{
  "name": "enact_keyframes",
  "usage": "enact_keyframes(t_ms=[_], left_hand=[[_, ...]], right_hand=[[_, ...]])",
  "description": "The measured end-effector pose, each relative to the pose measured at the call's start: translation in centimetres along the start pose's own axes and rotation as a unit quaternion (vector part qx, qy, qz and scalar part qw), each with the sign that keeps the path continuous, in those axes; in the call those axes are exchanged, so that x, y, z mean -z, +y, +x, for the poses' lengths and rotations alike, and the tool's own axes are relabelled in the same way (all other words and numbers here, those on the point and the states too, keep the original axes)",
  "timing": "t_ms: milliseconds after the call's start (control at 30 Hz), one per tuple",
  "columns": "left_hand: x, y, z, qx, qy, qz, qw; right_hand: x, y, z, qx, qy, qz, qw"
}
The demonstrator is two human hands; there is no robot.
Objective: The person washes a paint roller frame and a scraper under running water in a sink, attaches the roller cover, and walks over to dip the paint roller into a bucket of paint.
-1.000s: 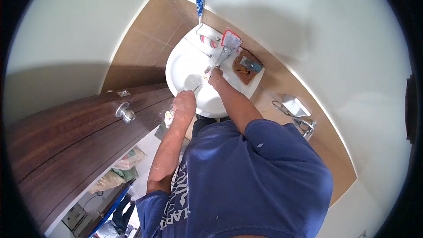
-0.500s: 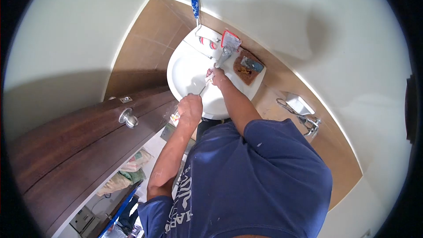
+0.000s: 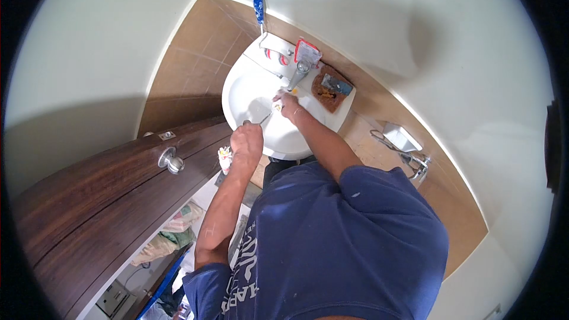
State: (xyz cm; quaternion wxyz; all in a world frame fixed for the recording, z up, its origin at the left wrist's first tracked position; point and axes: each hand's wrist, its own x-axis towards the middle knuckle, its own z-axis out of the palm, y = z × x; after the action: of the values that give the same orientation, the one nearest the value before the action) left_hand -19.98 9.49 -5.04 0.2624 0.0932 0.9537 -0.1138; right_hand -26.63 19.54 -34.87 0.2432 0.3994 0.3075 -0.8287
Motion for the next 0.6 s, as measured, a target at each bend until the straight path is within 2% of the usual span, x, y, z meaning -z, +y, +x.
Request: enact_keyframes(t_ms=[33,100,167,233,300,400,500,567,600], left_hand=[[0.4,0.3,-0.5,-0.002,0.000,0.003,1.000],[0.4,0.1,-0.8,0.001,0.002,0.010,1.000],[-0.3,-0.1,-0.5,0.010,0.010,0.012,1.000],[-0.6,-0.7,-0.1,0.011,0.024,0.006,1.000],[-0.3,-0.8,0.1,0.010,0.022,-0.005,1.000],[0.3,-0.6,-0.2,-0.001,0.008,-0.014,1.000],[-0.3,0.0,-0.3,-0.012,0.025,-0.010,1.000],[-0.6,0.5,-0.7,-0.017,0.025,-0.013,0.999],[-0.8,0.7,-0.7,-0.006,0.028,-0.022,0.999]], right_hand=[[1.5,-0.7,1.4,0.012,-0.035,0.013,0.999],[2.2,-1.5,2.2,-0.012,-0.005,0.116,0.993],[1.1,-0.5,2.5,0.000,0.042,0.157,0.987],[-0.6,1.5,2.6,-0.010,0.067,0.111,0.992],[-5.4,0.6,-5.1,-0.041,0.136,0.094,0.985],[-5.8,0.1,-8.4,-0.013,0.114,-0.038,0.993],[-2.3,-1.5,-3.1,-0.051,0.090,0.112,0.988],[1.9,-0.2,4.5,-0.076,0.053,0.219,0.971],[2.0,0.3,4.8,-0.044,0.041,0.180,0.982]])
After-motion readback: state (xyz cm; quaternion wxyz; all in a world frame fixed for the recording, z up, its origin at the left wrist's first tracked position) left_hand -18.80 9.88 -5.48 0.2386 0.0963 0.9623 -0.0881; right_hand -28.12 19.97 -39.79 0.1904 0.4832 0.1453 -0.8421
